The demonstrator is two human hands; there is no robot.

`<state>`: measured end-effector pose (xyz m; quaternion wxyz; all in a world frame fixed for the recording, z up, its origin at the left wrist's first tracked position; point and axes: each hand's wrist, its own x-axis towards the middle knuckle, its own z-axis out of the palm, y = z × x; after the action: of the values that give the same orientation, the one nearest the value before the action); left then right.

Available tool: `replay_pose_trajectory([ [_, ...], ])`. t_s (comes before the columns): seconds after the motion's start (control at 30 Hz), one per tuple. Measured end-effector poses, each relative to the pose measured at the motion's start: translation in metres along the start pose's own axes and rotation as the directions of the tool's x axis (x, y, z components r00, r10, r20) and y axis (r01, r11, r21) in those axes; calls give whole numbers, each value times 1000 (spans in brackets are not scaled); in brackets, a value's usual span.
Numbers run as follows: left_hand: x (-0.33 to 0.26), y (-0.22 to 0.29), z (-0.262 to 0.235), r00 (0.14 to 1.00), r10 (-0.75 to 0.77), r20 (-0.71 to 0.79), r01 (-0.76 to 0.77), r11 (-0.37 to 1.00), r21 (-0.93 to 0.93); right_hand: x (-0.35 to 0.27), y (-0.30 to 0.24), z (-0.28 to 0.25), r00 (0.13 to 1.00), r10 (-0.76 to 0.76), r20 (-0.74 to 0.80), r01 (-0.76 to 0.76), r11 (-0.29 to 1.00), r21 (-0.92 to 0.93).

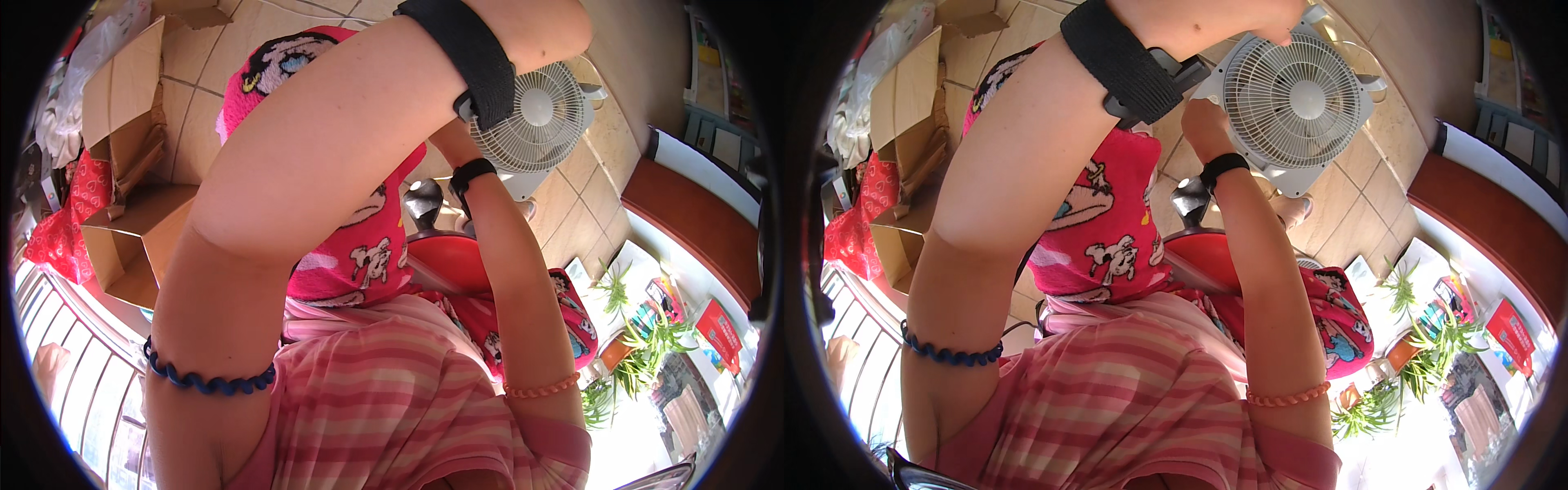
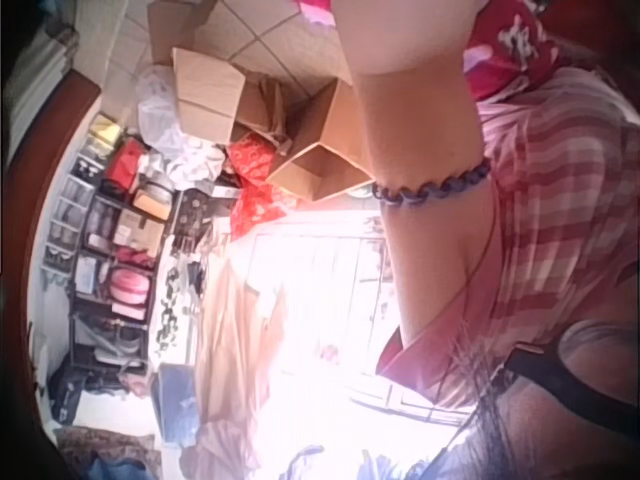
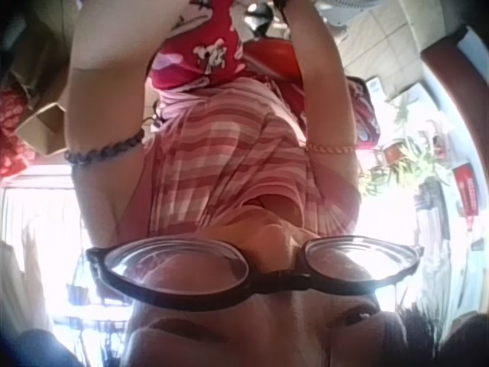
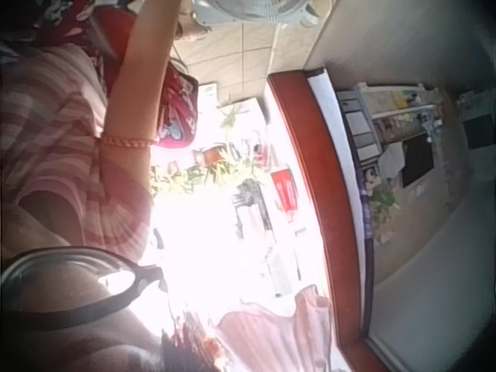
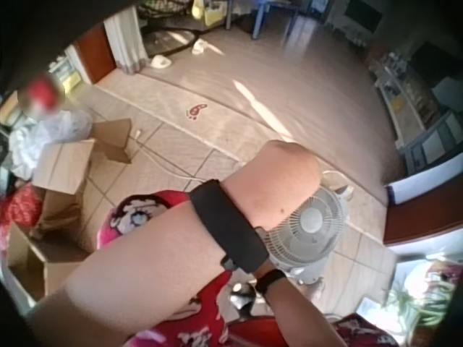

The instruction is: The person assembles a small white table fan by hand. They attach the front grille, insert the central hub cap, and secure the rear grille, completing the fan assembly.

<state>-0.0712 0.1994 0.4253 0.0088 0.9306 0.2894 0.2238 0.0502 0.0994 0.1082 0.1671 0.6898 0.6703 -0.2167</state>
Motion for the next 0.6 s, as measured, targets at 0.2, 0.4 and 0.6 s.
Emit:
replay_pose_trajectory([
  [0.2,3,0,6,996,-23,82,21,1000,21,10,13,-27,972,-205,118,219,968,-121],
  [0.4,4,-3,12,992,-31,119,22,997,75,14,14,-7,997,-1,73,1,1000,0],
  [0.6,2,1,13,993,-22,119,9,994,105,54,39,83,933,-15,-359,265,704,659],
])
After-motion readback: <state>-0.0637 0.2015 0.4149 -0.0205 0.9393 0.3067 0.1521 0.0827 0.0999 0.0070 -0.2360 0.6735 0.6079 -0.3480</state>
